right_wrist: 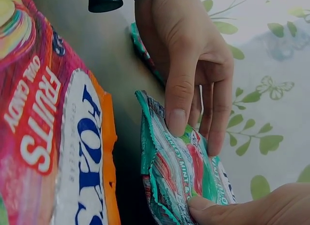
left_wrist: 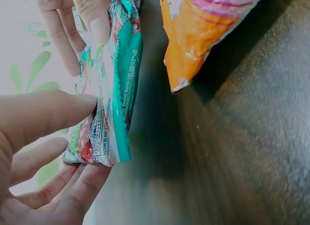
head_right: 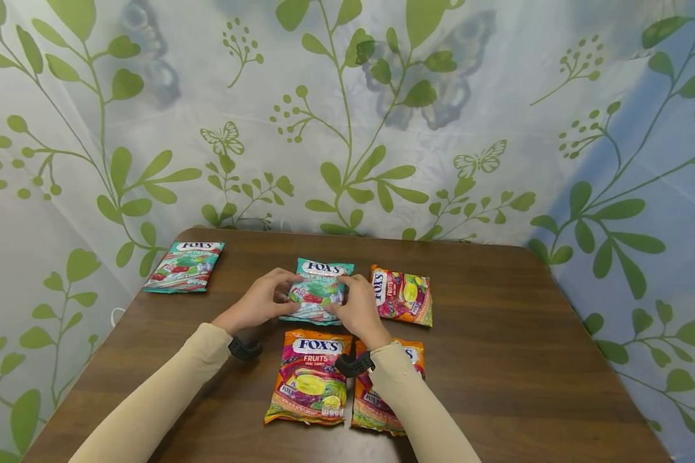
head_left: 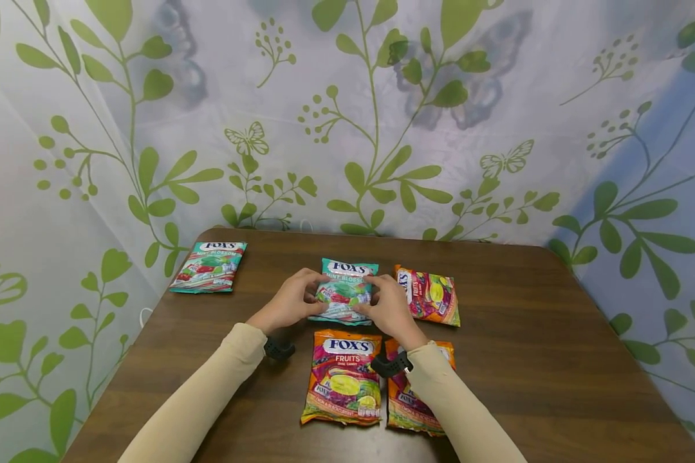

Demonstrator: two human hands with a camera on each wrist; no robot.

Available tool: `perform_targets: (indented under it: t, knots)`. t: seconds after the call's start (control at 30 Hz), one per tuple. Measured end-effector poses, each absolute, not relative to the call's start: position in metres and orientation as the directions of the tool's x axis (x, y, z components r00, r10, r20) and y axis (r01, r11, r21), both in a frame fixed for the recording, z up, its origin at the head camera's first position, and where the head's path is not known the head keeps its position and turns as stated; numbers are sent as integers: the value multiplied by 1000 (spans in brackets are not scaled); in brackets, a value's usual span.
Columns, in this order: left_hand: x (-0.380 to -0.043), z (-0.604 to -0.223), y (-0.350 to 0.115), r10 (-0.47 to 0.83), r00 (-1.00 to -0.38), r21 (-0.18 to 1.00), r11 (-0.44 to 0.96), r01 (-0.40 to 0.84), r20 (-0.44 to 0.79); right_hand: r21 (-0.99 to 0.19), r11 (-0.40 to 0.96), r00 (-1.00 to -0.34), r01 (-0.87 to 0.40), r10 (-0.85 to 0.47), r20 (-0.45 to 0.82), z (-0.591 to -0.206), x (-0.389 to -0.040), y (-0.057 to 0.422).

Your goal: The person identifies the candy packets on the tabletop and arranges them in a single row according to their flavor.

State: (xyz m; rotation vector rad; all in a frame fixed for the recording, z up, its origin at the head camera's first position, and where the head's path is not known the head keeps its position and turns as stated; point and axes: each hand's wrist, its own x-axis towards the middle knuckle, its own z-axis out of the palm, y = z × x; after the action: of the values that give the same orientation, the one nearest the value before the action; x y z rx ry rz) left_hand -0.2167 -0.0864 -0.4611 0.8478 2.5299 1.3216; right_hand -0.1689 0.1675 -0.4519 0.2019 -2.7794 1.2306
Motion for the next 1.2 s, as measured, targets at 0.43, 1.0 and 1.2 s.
perform_targets:
  t: [0.43, 1.0, 1.2]
  knots:
    - [-216, -455, -101, 515, -848, 775, 483, 408, 126, -728, 657, -980, -194, -103, 168, -444, -172, 152]
    - [-220, -445, -124, 482, -859, 751, 501, 430, 170, -733, 647, -978, -211, -136, 161, -441, -187, 125]
    - [-225, -444, -134, 476, -861, 750, 501, 432, 178, -755, 614, -973, -231, -168, 161, -442, -195, 117]
